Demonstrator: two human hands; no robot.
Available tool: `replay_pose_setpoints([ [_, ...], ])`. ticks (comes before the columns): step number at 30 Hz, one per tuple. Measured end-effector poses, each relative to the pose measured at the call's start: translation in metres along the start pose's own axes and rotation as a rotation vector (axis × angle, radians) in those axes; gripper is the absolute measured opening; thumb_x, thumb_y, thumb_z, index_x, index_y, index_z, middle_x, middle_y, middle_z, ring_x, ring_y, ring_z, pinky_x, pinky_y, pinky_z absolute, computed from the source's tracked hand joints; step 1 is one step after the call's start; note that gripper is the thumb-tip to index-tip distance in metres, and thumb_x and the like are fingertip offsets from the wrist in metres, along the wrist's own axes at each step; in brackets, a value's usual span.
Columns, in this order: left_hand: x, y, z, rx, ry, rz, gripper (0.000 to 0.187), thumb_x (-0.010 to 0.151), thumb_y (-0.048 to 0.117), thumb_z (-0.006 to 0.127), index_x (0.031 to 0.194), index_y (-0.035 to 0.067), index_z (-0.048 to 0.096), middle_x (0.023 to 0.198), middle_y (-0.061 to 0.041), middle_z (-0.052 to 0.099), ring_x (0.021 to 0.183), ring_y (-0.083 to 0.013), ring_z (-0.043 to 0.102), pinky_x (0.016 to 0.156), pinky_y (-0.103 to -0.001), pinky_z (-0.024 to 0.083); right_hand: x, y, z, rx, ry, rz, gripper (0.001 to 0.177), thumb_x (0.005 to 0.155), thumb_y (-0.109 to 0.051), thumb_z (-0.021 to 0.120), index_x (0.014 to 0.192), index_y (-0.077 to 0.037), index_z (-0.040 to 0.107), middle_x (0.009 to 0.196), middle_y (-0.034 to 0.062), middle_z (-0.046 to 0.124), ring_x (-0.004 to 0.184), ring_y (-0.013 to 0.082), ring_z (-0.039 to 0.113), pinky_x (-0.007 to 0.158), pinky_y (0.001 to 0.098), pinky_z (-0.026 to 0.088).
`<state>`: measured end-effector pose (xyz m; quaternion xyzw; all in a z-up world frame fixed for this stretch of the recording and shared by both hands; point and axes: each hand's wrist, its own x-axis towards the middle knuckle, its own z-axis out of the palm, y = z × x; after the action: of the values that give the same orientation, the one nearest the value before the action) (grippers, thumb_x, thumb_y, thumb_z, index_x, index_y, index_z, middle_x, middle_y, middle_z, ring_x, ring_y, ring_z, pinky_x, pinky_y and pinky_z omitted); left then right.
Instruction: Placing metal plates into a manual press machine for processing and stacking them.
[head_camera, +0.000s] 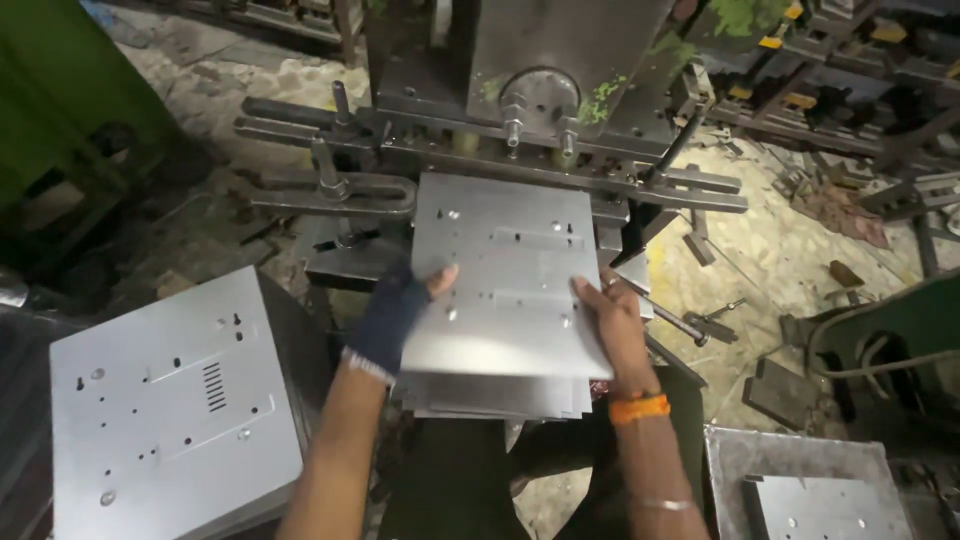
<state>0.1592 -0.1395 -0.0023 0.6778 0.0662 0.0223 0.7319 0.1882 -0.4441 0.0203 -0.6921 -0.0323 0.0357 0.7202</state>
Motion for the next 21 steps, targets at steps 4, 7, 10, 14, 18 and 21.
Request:
replay_pose_setpoints([
  [4, 0.056, -0.019, 0.006, 0.125, 0.002, 0.007, 0.058, 0.081, 0.043, 0.081, 0.118, 0.0, 0.072, 0.11, -0.01, 0.078, 0.1, -0.0218, 0.071, 0.091, -0.036, 0.054, 0.035, 0.002, -0.006, -0.083, 0.116, 0.023, 0.041, 0.091, -0.018, 0.07, 0.124, 0.005, 0.066, 0.113, 0.0097, 0.073, 0.094, 0.0127, 0.066, 0.086, 0.0226, 0.05],
  [7, 0.074, -0.024, 0.003, 0.096, 0.018, -0.007, 0.058, 0.08, 0.043, 0.081, 0.118, 0.0, 0.073, 0.112, -0.01, 0.078, 0.102, -0.0218, 0.071, 0.092, -0.036, 0.053, 0.055, 0.02, -0.016, -0.027, 0.076, 0.055, 0.039, 0.091, -0.02, 0.071, 0.119, 0.008, 0.068, 0.107, 0.0146, 0.071, 0.09, 0.0171, 0.065, 0.082, 0.0275, 0.05],
  [10, 0.079, -0.039, -0.006, 0.302, 0.026, -0.042, 0.059, 0.087, 0.049, 0.079, 0.121, 0.001, 0.07, 0.116, -0.011, 0.075, 0.106, -0.0221, 0.067, 0.095, -0.035, 0.049, 0.063, 0.043, -0.022, -0.194, 0.104, -0.136, 0.051, 0.092, -0.017, 0.076, 0.081, 0.023, 0.047, 0.118, 0.0142, 0.075, 0.102, 0.015, 0.064, 0.092, 0.0256, 0.049],
  [14, 0.076, -0.033, -0.011, 0.362, 0.109, 0.068, 0.058, 0.084, 0.047, 0.082, 0.117, 0.0, 0.072, 0.111, -0.012, 0.077, 0.1, -0.023, 0.07, 0.091, -0.036, 0.052, 0.05, 0.012, 0.003, 0.026, 0.07, -0.007, 0.042, 0.087, -0.016, 0.074, 0.121, 0.007, 0.065, 0.113, 0.0112, 0.072, 0.099, 0.0162, 0.065, 0.091, 0.0262, 0.049],
  [18, 0.071, -0.028, -0.008, 0.327, 0.166, 0.125, 0.056, 0.08, 0.043, 0.085, 0.115, 0.0, 0.072, 0.108, -0.012, 0.078, 0.097, -0.0244, 0.07, 0.088, -0.036, 0.053, 0.052, 0.017, 0.001, -0.112, 0.084, -0.038, 0.044, 0.089, -0.016, 0.073, 0.125, 0.009, 0.065, 0.113, 0.0122, 0.074, 0.099, 0.0152, 0.065, 0.094, 0.0254, 0.048],
  [21, 0.064, -0.018, -0.007, 0.224, 0.157, 0.145, 0.056, 0.079, 0.042, 0.084, 0.116, 0.001, 0.072, 0.107, -0.011, 0.078, 0.095, -0.0248, 0.07, 0.087, -0.037, 0.054, 0.058, 0.04, -0.011, -0.002, 0.026, -0.111, 0.039, 0.092, -0.013, 0.075, 0.109, 0.021, 0.066, 0.117, 0.0124, 0.071, 0.1, 0.0159, 0.062, 0.09, 0.0283, 0.046],
])
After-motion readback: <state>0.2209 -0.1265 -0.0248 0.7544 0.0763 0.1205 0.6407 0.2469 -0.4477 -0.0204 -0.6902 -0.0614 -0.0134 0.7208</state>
